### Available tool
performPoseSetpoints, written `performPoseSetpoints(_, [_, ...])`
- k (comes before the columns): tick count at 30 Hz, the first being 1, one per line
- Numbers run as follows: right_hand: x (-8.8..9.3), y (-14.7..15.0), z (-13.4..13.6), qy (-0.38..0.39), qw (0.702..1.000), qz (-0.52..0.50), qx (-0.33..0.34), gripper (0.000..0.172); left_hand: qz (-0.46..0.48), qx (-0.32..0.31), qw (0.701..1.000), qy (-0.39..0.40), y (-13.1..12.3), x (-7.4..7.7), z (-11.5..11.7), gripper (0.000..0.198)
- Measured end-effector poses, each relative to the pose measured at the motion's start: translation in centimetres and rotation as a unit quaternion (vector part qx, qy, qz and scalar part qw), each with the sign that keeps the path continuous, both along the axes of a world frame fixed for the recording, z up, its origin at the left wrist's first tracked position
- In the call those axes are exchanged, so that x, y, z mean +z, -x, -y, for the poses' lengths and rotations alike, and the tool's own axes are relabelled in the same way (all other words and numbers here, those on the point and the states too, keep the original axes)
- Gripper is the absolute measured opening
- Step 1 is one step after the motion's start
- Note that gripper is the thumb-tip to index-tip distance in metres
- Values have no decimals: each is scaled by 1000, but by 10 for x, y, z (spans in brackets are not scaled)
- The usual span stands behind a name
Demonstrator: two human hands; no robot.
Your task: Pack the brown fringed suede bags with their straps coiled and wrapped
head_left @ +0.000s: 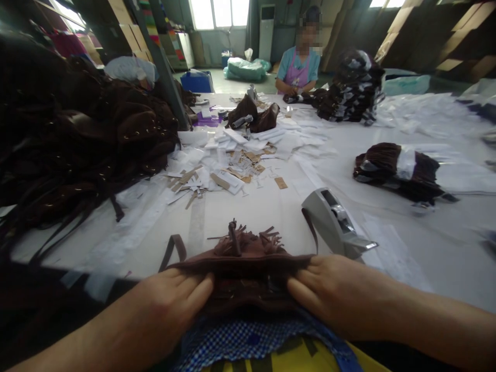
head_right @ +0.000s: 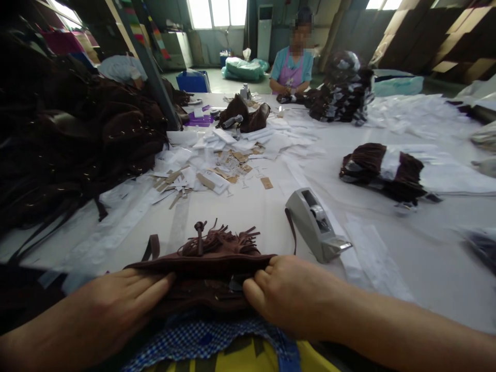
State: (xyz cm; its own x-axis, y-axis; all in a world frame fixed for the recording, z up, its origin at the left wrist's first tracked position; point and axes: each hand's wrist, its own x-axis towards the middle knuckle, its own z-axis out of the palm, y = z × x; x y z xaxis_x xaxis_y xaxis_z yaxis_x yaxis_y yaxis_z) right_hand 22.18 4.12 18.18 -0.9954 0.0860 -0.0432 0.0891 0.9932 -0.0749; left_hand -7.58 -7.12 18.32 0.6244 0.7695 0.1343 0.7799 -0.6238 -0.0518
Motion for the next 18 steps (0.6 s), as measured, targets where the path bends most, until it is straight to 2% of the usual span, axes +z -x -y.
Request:
performPoseSetpoints(3, [1,-10,1,51,997,-55,-11,25,26,-32,999,-19,4,3,6,39])
performPoseSetpoints(7, [3,-26,1,116,988,-95,20,26,84,-103,991,-10,20,4,15,32])
performPoseSetpoints(11, [4,-27,1,115,988,-100,4,27,106,-118,987,-17,25,3,10,30])
performPoseSetpoints(13, [5,-22,3,86,992,-87,-35,26,100,-97,990,-11,18,3,5,27])
performPoseSetpoints(16, [8,-14,6,51,995,-38,-81,22,58,-15,997,47,3,3,5,30])
performPoseSetpoints(18, [9,-12,7,48,995,-28,-88,19,47,27,995,81,-1,2,8,34])
